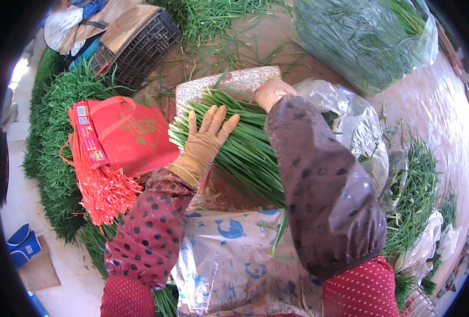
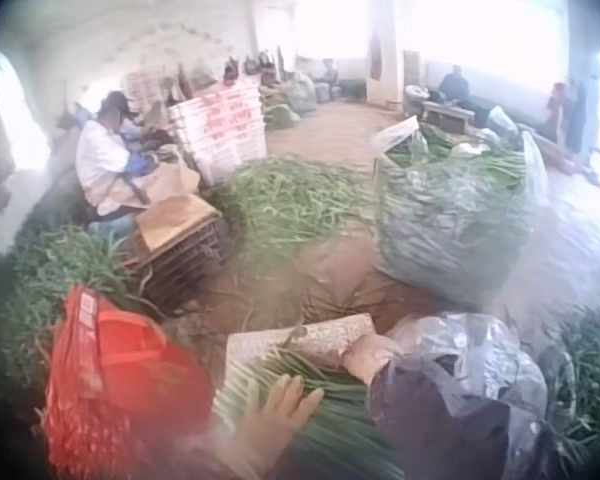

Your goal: The person sorts and bundles green onions by hand, tying them with red strings and placing them into plastic bags.

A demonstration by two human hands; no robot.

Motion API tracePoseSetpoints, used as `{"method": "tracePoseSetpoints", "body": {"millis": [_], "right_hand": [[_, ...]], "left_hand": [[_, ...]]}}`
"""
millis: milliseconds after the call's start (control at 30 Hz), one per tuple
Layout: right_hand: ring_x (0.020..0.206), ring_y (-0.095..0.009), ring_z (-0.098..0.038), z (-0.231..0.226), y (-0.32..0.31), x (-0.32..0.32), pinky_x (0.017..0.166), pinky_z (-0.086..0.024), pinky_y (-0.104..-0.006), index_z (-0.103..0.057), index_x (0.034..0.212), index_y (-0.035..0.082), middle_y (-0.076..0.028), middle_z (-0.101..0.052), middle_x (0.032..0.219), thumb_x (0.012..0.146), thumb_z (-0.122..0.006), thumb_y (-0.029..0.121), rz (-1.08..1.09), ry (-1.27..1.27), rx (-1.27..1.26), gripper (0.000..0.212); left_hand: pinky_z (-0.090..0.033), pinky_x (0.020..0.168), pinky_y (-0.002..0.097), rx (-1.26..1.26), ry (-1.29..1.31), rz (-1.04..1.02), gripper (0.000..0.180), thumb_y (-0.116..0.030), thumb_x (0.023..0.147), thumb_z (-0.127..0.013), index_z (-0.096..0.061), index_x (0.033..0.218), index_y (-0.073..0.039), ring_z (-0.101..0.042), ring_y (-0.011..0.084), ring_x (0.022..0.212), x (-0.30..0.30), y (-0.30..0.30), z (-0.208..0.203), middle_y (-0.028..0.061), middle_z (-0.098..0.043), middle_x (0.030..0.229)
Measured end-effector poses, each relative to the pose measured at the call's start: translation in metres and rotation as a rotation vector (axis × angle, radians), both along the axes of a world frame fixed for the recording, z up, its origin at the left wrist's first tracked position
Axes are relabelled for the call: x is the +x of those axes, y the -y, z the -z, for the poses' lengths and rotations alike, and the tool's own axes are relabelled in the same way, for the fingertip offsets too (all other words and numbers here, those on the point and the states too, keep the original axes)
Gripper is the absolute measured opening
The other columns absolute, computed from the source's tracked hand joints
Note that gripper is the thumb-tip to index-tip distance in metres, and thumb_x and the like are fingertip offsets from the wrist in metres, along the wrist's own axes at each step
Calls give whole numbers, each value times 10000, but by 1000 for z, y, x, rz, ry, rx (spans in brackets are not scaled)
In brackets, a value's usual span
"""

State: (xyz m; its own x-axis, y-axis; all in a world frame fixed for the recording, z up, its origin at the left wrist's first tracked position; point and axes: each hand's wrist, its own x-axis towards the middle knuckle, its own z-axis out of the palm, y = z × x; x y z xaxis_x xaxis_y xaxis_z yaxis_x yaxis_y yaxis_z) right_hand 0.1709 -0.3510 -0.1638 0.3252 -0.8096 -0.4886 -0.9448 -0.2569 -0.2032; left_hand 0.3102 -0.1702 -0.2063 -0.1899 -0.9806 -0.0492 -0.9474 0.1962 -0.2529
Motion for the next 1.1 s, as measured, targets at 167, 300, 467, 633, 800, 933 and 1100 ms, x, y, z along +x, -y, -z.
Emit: {"method": "tracePoseSetpoints", "body": {"millis": [167,300,467,633,800,933,1100], "right_hand": [[1045,-354,-632,46,-3,21,875,-509,-429,-696,1097,106,-176,-680,1070,841,-621,345,113,108,-174,358],[1005,-355,-635,48,-12,23,844,-505,-440,-711,1037,133,-179,-680,1033,832,-633,323,177,236,-194,290],[1024,-343,-628,19,-9,21,886,-493,-444,-718,1012,114,-170,-670,1069,868,-534,293,54,392,-8,295],[929,-394,-617,2,-82,35,812,-488,-470,-668,976,42,-198,-663,966,885,-540,261,180,574,-221,271],[1011,-334,-601,38,-128,20,868,-465,-429,-662,988,70,-102,-657,1032,765,-629,112,87,790,-634,229],[1013,-337,-590,49,-122,21,869,-454,-447,-640,981,67,-93,-642,1052,733,-632,83,-51,803,-792,249],[1001,-326,-595,51,-119,12,841,-460,-453,-639,967,103,-77,-647,1045,746,-642,105,-60,807,-728,222]], "left_hand": [[-198,1086,665,-61,-5,20,675,-140,890,-483,-248,1516,-234,-261,282,1430,0,-1,2,92,-278,1545],[-187,1107,640,-60,0,29,667,-142,892,-472,-242,1518,-178,-260,292,1435,0,-1,1,112,-287,1543],[-164,1136,600,-79,5,35,662,-149,891,-465,-240,1513,-120,-223,313,1456,-1,0,1,142,-262,1560],[-120,1153,592,-138,-52,-107,632,-133,892,-448,-254,1490,-68,-189,331,1468,-3,-8,15,160,-214,1579],[-143,1175,516,-217,-268,-138,620,-110,913,-409,-225,1503,-58,-182,335,1466,1,-9,18,165,-194,1576],[-149,1172,530,4,-268,-105,660,-98,901,-449,-194,1505,-20,-145,354,1469,5,-8,-12,185,-160,1578],[-413,998,438,-52,-701,79,737,-115,707,-712,-456,1399,-116,-493,299,1227,27,-30,-65,126,-514,1314]]}}
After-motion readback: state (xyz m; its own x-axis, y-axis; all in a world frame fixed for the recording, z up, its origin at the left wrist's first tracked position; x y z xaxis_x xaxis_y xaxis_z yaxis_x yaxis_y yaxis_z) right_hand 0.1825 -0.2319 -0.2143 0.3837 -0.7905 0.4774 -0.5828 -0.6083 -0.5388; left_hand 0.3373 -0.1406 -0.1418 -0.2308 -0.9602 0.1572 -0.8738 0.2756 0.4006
